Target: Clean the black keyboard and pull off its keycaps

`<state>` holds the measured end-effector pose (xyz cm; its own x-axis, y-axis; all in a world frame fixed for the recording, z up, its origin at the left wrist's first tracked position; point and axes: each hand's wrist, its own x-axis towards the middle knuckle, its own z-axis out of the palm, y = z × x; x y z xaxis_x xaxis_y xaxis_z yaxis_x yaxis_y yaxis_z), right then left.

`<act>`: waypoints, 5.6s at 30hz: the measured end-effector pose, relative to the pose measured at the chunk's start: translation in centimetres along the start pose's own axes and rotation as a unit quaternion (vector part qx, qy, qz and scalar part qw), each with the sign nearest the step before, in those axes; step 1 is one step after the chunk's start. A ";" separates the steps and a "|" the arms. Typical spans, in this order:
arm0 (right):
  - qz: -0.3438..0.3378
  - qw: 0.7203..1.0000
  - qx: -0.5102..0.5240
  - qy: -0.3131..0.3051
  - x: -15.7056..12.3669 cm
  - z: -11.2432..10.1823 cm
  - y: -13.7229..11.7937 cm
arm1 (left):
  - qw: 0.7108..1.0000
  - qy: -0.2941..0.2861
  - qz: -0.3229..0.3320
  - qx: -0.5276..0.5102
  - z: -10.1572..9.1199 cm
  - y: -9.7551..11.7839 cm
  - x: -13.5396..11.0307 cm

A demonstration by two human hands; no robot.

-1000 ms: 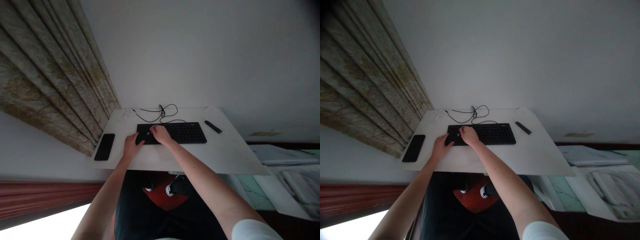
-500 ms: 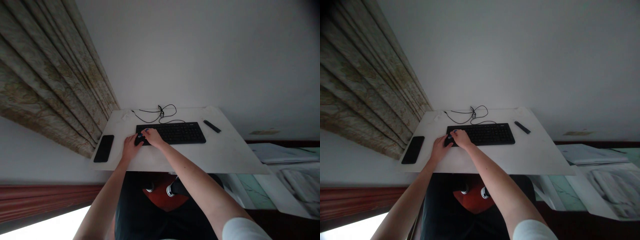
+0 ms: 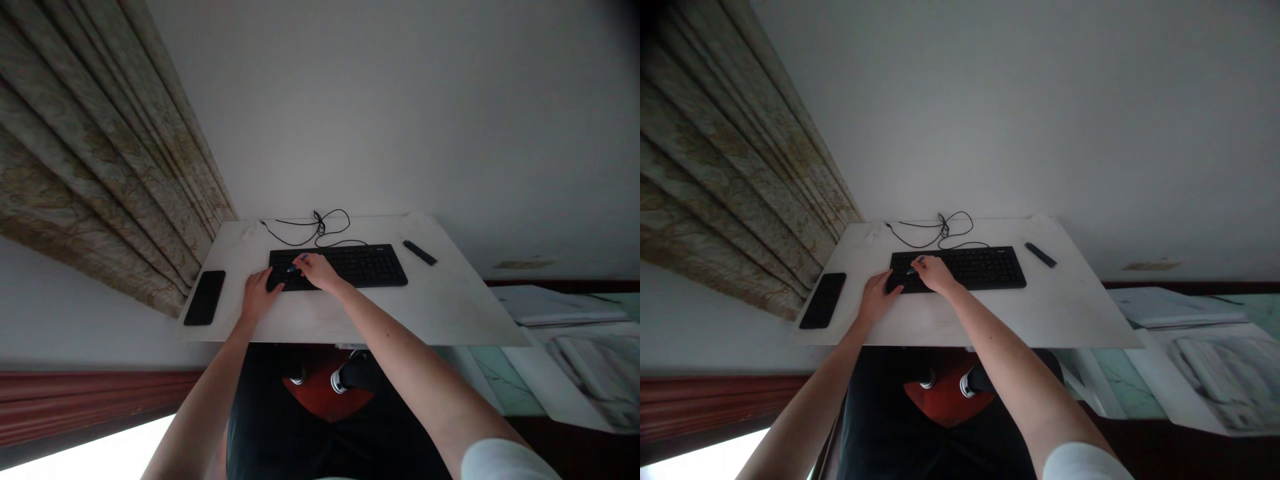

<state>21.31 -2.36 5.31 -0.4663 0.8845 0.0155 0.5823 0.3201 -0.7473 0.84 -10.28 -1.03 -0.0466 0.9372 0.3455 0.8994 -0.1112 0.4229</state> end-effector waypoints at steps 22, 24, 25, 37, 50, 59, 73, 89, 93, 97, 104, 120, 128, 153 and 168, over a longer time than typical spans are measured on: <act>0.065 0.997 -0.036 0.035 -1.1 -0.7 0.3 | 1.000 0.003 -0.003 0.001 0.2 -0.2 -0.2; 0.077 0.995 -0.047 0.053 -1.5 -2.0 1.3 | 1.000 0.010 -0.003 0.001 0.2 -0.2 -0.2; 0.083 0.993 -0.050 0.062 -1.7 -2.5 1.8 | 1.000 0.013 -0.002 0.001 0.3 -0.2 -0.2; 0.071 0.996 -0.016 0.043 -2.4 -2.4 1.9 | 1.000 0.015 0.003 0.007 0.2 0.0 -0.2; 0.075 0.995 -0.037 0.059 -3.4 -3.8 3.3 | 1.000 0.014 0.003 0.003 0.2 -0.1 0.0; 0.110 0.988 -0.074 0.082 -4.4 -7.6 4.6 | 1.000 0.017 -0.004 0.000 0.3 0.0 -0.2; 0.116 0.983 -0.114 0.087 -4.6 -8.2 4.9 | 1.000 0.021 0.000 0.005 0.2 0.1 -0.3; 0.100 0.987 -0.098 0.081 -5.2 -9.3 6.9 | 1.000 0.029 0.009 -0.006 0.4 -0.2 -0.3; 0.113 0.987 -0.039 0.103 -5.5 -9.5 7.2 | 1.000 0.021 0.003 -0.003 0.2 -0.1 -0.3; 0.079 0.991 -0.020 0.102 -5.2 -7.6 6.7 | 1.000 0.012 0.000 -0.004 0.1 0.0 -0.2; 0.127 0.981 -0.080 0.120 -6.4 -10.0 9.1 | 1.000 0.012 0.004 -0.008 0.0 0.0 -0.2; 0.127 0.984 -0.069 0.104 -6.8 -11.2 9.8 | 1.000 -0.007 0.001 -0.010 -0.1 -0.3 -0.3; 0.130 0.983 -0.037 0.121 -7.6 -12.2 11.1 | 1.000 -0.010 0.000 -0.015 0.0 -0.4 -0.3; 0.178 0.963 -0.124 0.160 -9.8 -16.9 14.3 | 0.999 -0.029 0.014 0.005 0.1 -0.8 -0.3; 0.218 0.954 -0.134 0.153 -10.1 -17.8 14.9 | 1.000 -0.022 0.009 -0.009 -0.2 -0.4 -0.2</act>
<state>46.53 -0.48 5.86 0.0515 0.9981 -0.0341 0.8455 -0.0618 -0.5303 0.41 -10.51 -1.10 -0.0109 0.9487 0.3159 0.8920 -0.1336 0.4318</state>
